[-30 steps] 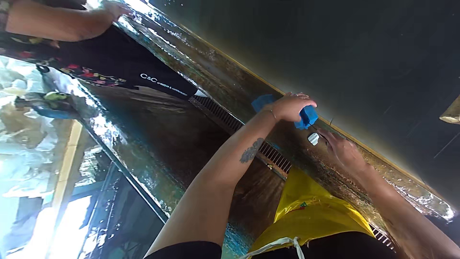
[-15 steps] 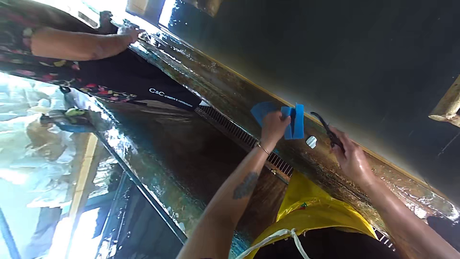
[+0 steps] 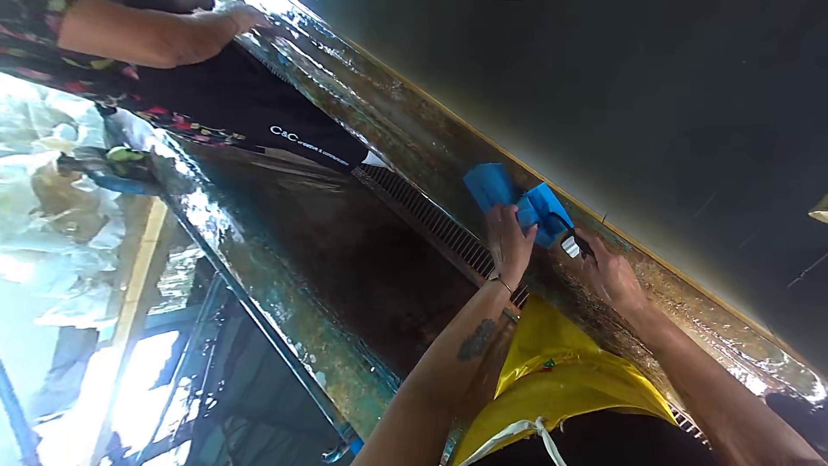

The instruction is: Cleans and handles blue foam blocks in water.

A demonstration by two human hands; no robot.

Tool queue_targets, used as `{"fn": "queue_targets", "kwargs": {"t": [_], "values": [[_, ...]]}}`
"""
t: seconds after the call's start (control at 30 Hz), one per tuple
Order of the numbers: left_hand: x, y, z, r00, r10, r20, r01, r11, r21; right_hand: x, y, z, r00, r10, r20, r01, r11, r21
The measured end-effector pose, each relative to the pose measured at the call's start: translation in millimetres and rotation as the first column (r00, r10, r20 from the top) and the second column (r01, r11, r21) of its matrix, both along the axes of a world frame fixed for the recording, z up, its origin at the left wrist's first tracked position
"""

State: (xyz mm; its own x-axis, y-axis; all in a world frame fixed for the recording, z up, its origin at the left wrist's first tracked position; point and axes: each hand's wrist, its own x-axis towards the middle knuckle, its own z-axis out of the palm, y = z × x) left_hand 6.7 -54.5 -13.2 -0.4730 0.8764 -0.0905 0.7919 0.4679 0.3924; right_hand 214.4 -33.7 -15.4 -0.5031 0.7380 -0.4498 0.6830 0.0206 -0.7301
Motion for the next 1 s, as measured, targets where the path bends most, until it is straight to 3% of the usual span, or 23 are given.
{"fn": "queue_targets", "kwargs": {"t": [0.1, 0.2, 0.27, 0.37, 0.5, 0.67, 1.0], "values": [[-25, 5, -7, 0.916, -0.356, -0.187, 0.381, 0.916, 0.125, -2, 4, -3, 1.0, 0.003, -0.011, -0.003, 1.0, 0.029], [-51, 24, -7, 0.75, -0.655, -0.09, 0.661, 0.748, 0.059, -1, 3, -3, 0.999, -0.001, -0.036, 0.004, 0.998, 0.062], [-62, 38, -6, 0.678, -0.734, -0.021, 0.735, 0.678, 0.009, 2, 2, -3, 0.999, -0.005, -0.045, 0.008, 0.997, 0.073], [-67, 55, 2, 0.618, -0.786, 0.022, 0.785, 0.615, -0.075, 7, -3, -2, 0.997, -0.003, -0.071, 0.012, 0.991, 0.131], [-67, 71, 7, 0.604, -0.794, 0.06, 0.793, 0.593, -0.137, 3, -19, 5, 0.997, 0.012, -0.07, 0.005, 0.973, 0.232], [-69, 81, 13, 0.593, -0.795, 0.127, 0.79, 0.543, -0.284, -14, -20, 3, 0.999, 0.024, -0.023, -0.02, 0.984, 0.175], [-71, 84, 9, 0.601, -0.785, 0.146, 0.773, 0.526, -0.354, -26, -16, -18, 0.995, 0.087, 0.055, -0.092, 0.993, 0.081]]}}
